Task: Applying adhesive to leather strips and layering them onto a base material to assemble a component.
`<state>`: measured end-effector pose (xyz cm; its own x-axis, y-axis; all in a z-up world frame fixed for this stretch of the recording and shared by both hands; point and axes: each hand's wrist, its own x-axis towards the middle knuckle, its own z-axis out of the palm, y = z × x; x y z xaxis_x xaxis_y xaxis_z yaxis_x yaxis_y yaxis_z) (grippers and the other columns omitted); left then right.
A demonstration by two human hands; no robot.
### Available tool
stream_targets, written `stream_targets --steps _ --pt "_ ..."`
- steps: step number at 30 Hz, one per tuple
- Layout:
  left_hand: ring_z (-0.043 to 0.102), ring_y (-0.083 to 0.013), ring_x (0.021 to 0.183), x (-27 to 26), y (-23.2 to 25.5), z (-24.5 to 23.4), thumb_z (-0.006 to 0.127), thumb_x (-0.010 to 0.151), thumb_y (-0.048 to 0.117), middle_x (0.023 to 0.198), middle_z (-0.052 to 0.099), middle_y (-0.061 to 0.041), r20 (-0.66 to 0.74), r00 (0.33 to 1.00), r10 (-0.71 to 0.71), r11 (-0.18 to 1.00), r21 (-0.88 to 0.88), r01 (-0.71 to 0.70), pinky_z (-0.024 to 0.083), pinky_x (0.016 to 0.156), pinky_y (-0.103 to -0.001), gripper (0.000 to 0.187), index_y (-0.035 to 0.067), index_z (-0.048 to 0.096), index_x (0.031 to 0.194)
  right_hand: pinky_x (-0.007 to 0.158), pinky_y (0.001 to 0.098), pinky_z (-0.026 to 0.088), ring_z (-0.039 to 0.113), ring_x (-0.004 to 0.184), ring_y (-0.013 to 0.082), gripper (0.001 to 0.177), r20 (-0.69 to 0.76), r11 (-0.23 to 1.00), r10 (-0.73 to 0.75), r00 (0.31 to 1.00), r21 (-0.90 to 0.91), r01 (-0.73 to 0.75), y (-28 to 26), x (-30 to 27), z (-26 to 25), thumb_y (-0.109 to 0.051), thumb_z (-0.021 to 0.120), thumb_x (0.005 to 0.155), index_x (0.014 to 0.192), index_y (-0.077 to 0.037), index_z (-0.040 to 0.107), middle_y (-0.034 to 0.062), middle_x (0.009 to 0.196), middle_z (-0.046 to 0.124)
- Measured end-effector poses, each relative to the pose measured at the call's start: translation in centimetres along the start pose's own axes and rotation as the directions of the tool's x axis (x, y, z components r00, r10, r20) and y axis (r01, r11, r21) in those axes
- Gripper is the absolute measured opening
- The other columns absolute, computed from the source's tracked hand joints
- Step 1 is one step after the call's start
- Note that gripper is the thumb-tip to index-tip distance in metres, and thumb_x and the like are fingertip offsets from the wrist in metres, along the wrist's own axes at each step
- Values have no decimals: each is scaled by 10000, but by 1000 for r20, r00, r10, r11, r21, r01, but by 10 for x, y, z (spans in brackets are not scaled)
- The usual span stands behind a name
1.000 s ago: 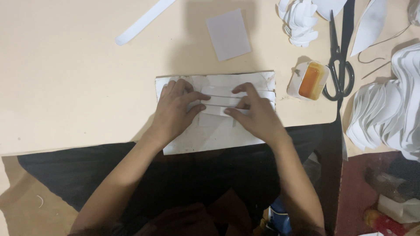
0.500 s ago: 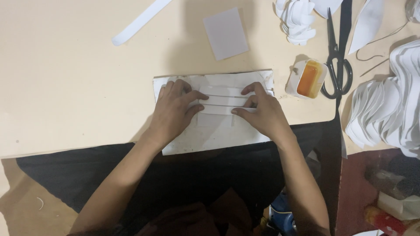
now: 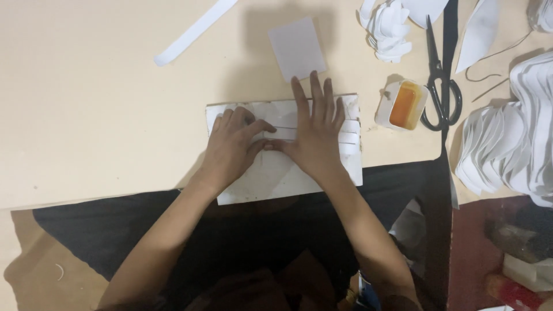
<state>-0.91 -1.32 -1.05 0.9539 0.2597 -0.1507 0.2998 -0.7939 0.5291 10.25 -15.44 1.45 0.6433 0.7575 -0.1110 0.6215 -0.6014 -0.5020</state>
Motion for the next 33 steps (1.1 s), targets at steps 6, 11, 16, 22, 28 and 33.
stream_targets --steps 6,11,16,22,28,33 --pt "621 -309 1009 2 -5 9 689 934 305 1066 646 -119 -20 999 29 999 34 -29 446 892 -391 203 269 739 1127 1157 702 -74 -125 1490 490 1295 18 964 264 964 29 -264 25 -22 -20 -456 919 699 1626 -90 91 264 1647 -68" --pt "628 -304 995 0 -1 6 686 936 293 1062 651 -122 -16 1000 19 999 50 -18 451 871 -386 196 260 737 1122 1131 720 -101 -169 1473 492 1329 39 945 326 944 8 -327 27 -22 -25 -392 934 672 1628 -87 62 273 1639 -92" --pt "628 -312 1016 0 -2 4 677 940 306 1090 655 -128 30 999 16 998 54 -18 449 886 -402 204 267 727 1134 1119 742 -72 -138 1472 516 1299 64 942 334 940 -39 -332 31 -23 -25 -349 914 697 1628 -90 45 291 1632 -79" --pt "649 -328 1042 17 0 -35 625 982 319 1092 699 -154 156 987 -33 994 -101 49 473 896 -389 210 219 773 1094 1134 720 -57 -160 1483 471 1231 102 956 286 953 -94 -277 19 -20 -30 -206 878 733 1633 -126 42 247 1647 -107" --pt "659 -237 891 94 -120 -27 681 930 180 943 720 5 -590 805 58 984 -104 -147 509 809 -365 55 171 706 882 1276 448 146 155 1556 306 878 -169 926 85 982 378 -15 15 -58 -45 -112 672 911 1579 -55 105 141 1664 138" --pt "577 -406 828 138 -163 -20 768 826 21 919 618 -200 -500 864 -52 997 25 74 458 707 -500 217 32 608 972 1022 406 447 502 1330 284 652 -430 909 241 870 414 -48 29 -88 -48 -37 651 963 1504 -88 290 148 1481 456"
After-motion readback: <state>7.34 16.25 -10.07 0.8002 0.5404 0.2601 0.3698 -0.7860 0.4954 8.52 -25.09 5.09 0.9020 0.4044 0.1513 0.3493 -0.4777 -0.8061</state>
